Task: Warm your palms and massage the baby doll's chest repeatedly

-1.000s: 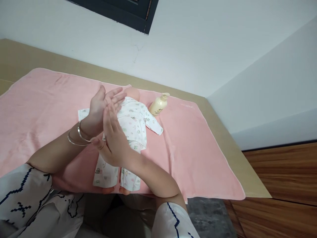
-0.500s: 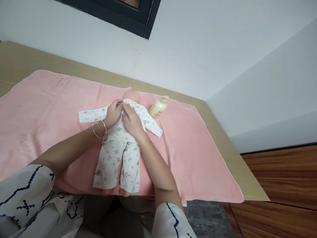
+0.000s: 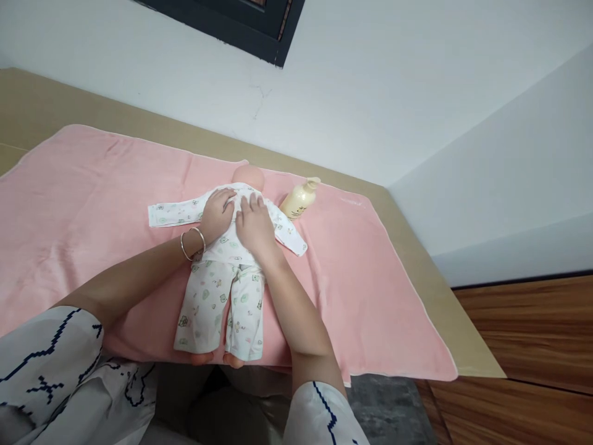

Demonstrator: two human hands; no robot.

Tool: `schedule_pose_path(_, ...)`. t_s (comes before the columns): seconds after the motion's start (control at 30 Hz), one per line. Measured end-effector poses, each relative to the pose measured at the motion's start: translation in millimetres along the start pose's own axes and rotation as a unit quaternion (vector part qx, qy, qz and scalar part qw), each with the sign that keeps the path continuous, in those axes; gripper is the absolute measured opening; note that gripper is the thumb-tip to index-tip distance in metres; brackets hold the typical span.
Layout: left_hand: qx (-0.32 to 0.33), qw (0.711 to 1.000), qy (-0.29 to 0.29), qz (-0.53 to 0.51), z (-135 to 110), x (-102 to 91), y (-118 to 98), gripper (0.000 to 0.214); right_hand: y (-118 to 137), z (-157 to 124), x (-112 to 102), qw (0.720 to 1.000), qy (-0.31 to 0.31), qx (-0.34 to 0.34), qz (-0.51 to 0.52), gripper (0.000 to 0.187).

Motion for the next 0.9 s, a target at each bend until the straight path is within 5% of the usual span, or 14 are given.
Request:
schedule_pose_path(0.13, 0.002, 1.0, 0.008, -0.001, 0, 1.0, 1, 0.034, 5, 5, 1, 0.995, 0.022, -0.098, 0.023, 0.052)
schedule_pose_path(0.27, -0.006, 1.0, 0.01, -0.004, 1, 1.4, 1, 0.034, -23, 7, -2, 1.0, -0.008, -0.003, 0.027, 0.063)
schedule_pose_path(0.37, -0.013, 1.0, 0.008, -0.012, 1, 0.8, 1, 0.034, -11, -3, -1, 0.997, -0.013, 0.067, -0.023, 0.067)
schedule_pose_path(0.53, -0.016, 1.0, 0.012, -0.008, 1, 2.3, 4, 0.036, 25, -8, 5, 0.998, 0.034, -0.005, -0.053, 0.058)
schedule_pose_path(0.63, -0.014, 1.0, 0.01, -0.005, 1, 2.3, 2, 0.035, 0, 2, 3, 1.0, 0.021, -0.014, 0.012, 0.057)
schedule_pose_path(0.77, -0.017, 1.0, 0.017, -0.007, 0, 1.5, 0, 0.033, -30, 4, -1, 0.995, -0.045, 0.069, 0.059, 0.061)
schedule_pose_path(0.9, -0.018, 1.0, 0.016, -0.007, 0, 0.9, 3, 0.032, 6, -7, 5, 0.999, -0.028, 0.037, 0.002, 0.059)
Point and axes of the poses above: each hand's wrist, its own z-axis towards the middle knuckle, its own x-axis out of the palm, y = z × x, the point moved 7 cm from there along z, towards the middle knuckle, and after that the axes turned 9 degrees about -x, right-handed, at the moved point
